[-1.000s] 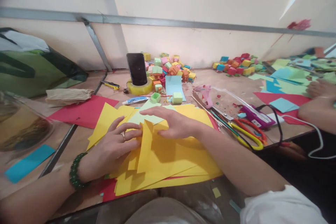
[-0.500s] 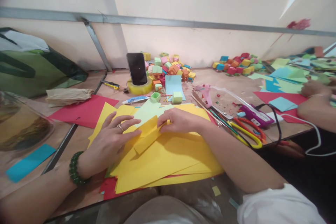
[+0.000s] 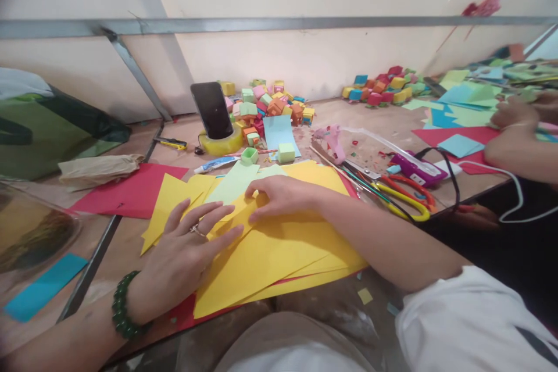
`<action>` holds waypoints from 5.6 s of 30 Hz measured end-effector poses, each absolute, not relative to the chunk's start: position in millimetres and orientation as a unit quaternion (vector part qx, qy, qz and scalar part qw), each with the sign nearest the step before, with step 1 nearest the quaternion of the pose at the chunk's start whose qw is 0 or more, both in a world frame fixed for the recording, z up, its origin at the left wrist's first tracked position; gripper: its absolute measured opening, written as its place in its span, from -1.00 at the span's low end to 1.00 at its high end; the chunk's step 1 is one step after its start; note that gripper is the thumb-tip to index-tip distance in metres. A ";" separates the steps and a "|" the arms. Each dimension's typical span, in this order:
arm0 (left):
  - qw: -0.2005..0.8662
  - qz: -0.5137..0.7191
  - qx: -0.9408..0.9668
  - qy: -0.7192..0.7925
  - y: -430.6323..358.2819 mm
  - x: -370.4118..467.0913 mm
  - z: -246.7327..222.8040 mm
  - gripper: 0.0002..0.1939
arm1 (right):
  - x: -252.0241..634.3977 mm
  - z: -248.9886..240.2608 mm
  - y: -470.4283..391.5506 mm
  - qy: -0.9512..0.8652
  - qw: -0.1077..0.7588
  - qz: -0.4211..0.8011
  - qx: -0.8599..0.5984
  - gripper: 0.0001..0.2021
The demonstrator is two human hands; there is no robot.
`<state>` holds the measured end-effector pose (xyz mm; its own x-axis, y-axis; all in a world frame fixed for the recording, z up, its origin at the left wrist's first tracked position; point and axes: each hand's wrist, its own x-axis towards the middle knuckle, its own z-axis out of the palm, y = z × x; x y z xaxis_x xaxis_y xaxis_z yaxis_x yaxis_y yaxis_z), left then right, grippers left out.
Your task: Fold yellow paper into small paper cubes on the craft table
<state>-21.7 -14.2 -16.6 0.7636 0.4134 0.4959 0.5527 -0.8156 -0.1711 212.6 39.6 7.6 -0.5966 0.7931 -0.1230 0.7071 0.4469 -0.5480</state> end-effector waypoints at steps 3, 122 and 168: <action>0.143 -0.199 -0.935 -0.258 -11.0 -20.4 -21.0 -0.68 | 211.5 5.6 38.0 -0.836 0.071 0.269 -0.472 -0.38; -0.682 -0.490 -0.420 -0.346 37.3 -9.0 -13.1 -0.52 | 174.4 -9.6 62.8 -0.688 0.500 0.347 -0.395 -0.54; -0.652 -0.470 -0.485 -0.344 36.0 -9.8 -13.3 -0.55 | 174.4 1.1 57.3 -0.668 0.454 0.447 -0.384 -0.48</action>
<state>-9.8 36.0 -13.3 0.3217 0.9468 0.0069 -0.2786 0.0877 0.9564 174.4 57.3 1.1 -0.2926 0.9195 0.2625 0.1078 0.3045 -0.9464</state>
